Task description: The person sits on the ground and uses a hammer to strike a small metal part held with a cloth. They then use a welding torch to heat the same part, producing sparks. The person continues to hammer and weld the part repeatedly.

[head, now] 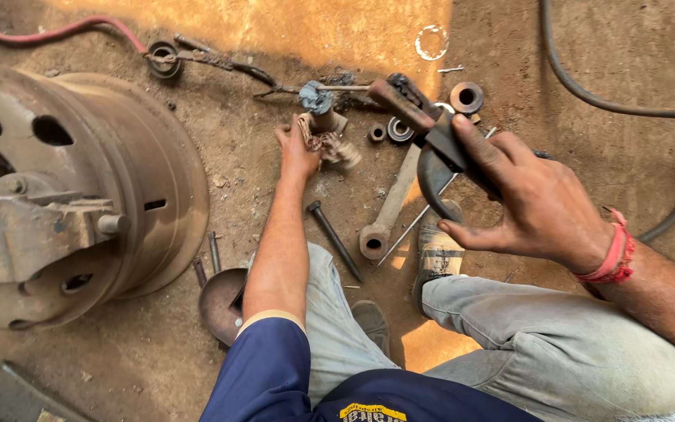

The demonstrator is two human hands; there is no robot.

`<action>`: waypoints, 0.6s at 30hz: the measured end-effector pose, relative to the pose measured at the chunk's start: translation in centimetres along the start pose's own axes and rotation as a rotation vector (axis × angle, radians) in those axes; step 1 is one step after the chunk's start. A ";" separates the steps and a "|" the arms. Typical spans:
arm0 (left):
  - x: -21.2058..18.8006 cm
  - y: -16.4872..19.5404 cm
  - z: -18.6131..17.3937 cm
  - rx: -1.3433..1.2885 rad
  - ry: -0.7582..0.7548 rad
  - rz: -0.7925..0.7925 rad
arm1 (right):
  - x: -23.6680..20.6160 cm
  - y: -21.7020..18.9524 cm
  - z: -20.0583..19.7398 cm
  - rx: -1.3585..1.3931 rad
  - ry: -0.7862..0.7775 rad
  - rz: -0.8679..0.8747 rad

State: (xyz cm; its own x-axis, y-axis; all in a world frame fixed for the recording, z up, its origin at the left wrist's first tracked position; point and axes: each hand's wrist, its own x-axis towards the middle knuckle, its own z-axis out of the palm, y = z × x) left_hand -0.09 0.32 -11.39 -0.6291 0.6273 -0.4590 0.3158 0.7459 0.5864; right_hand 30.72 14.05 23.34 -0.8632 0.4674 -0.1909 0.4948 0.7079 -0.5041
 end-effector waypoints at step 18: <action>-2.1 1.9 -3.5 -0.195 -0.582 -0.280 | -0.4 -0.9 0.2 -0.075 -0.009 0.037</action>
State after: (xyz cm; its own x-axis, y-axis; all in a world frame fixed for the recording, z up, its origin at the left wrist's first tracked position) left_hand -0.65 -0.36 -6.93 -0.1661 0.4753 -0.8640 0.0278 0.8781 0.4777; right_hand 30.59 13.13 23.71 -0.8449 0.4896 -0.2156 0.5322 0.7279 -0.4324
